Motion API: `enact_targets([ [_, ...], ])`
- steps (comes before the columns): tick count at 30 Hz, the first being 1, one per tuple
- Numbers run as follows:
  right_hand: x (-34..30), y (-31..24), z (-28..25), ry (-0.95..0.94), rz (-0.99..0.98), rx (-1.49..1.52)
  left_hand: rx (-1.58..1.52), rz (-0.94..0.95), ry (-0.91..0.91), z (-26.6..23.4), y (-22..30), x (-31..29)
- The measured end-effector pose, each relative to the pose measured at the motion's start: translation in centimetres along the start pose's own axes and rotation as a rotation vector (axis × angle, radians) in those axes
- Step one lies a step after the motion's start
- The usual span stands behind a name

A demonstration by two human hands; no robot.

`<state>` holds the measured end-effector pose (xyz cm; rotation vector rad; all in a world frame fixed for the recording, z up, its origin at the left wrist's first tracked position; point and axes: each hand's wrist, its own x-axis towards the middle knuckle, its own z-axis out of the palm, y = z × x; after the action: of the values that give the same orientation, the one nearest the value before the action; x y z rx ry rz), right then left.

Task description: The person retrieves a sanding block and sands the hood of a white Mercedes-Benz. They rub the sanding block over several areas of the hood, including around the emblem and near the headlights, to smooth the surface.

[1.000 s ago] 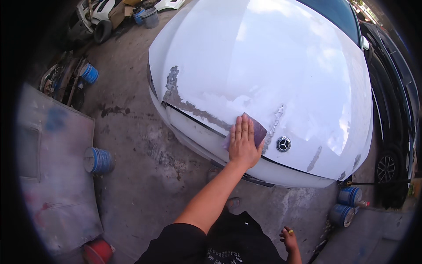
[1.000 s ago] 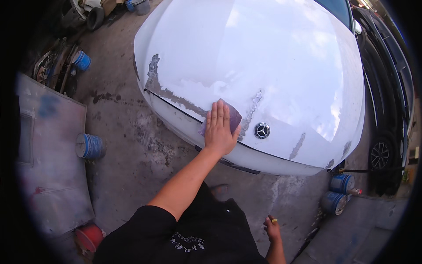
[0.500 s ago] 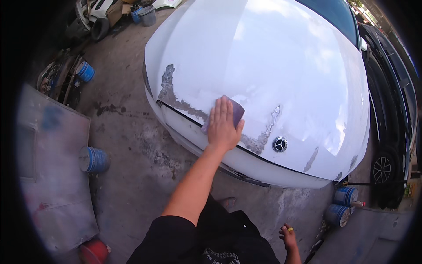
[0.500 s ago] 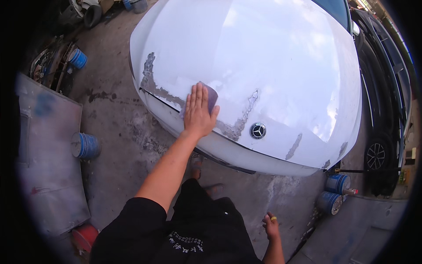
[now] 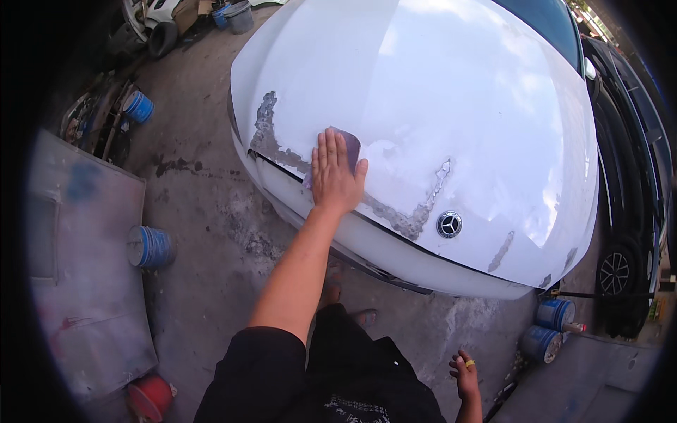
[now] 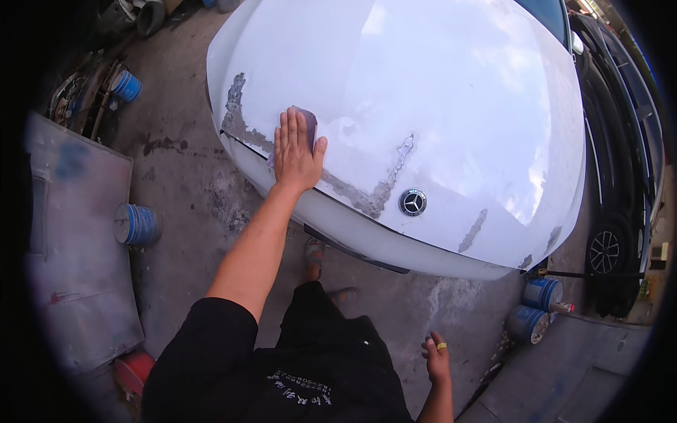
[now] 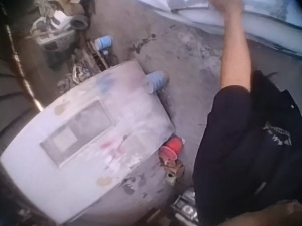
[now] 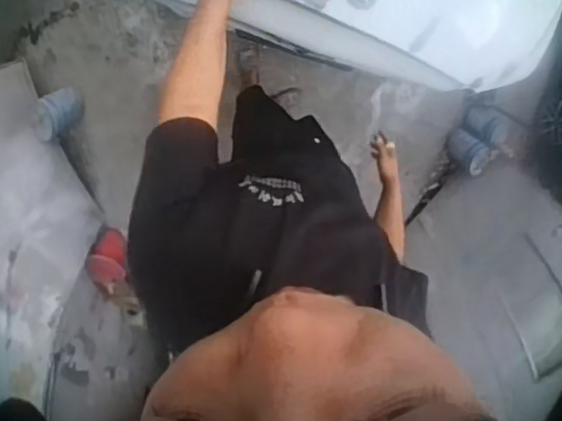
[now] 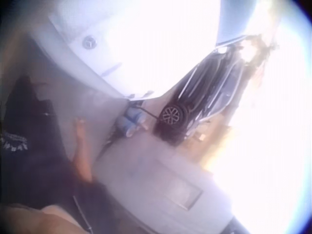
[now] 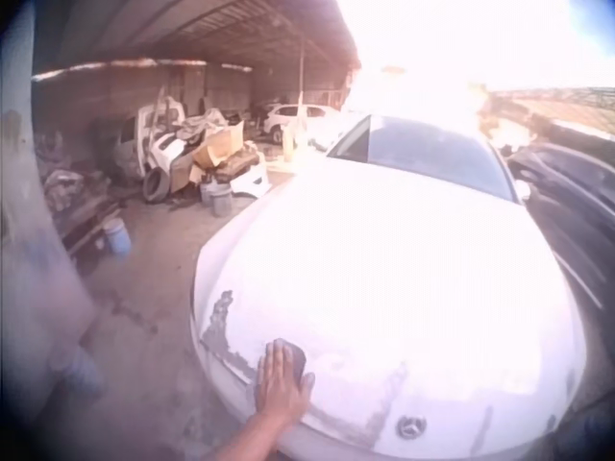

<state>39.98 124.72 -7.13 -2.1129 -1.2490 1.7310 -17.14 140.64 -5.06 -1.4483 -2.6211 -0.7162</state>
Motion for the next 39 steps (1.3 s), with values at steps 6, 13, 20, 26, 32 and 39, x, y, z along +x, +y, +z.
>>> enact_targets([
  [6,-2.1,2.3,-0.9,0.006,0.152,0.131,-0.152,0.069,-0.088,1.8,9.1,-8.9],
  [13,-0.8,2.1,-1.2,0.017,0.034,0.038,-0.010,-0.098,0.056,-0.4,-3.2,0.8],
  [20,-2.2,3.4,-1.5,0.002,0.175,0.080,-0.134,0.037,0.004,2.4,7.8,-7.3],
  [26,-0.4,0.9,-0.4,-0.008,0.111,-0.071,-0.095,0.032,0.056,0.7,1.3,-2.0],
  [32,-2.2,1.0,0.1,0.029,0.105,0.007,-0.029,-0.140,0.107,1.2,-0.5,-2.2],
  [39,-0.8,2.7,0.7,0.020,0.175,-0.057,-0.103,-0.055,0.011,0.2,-1.4,-1.6],
])
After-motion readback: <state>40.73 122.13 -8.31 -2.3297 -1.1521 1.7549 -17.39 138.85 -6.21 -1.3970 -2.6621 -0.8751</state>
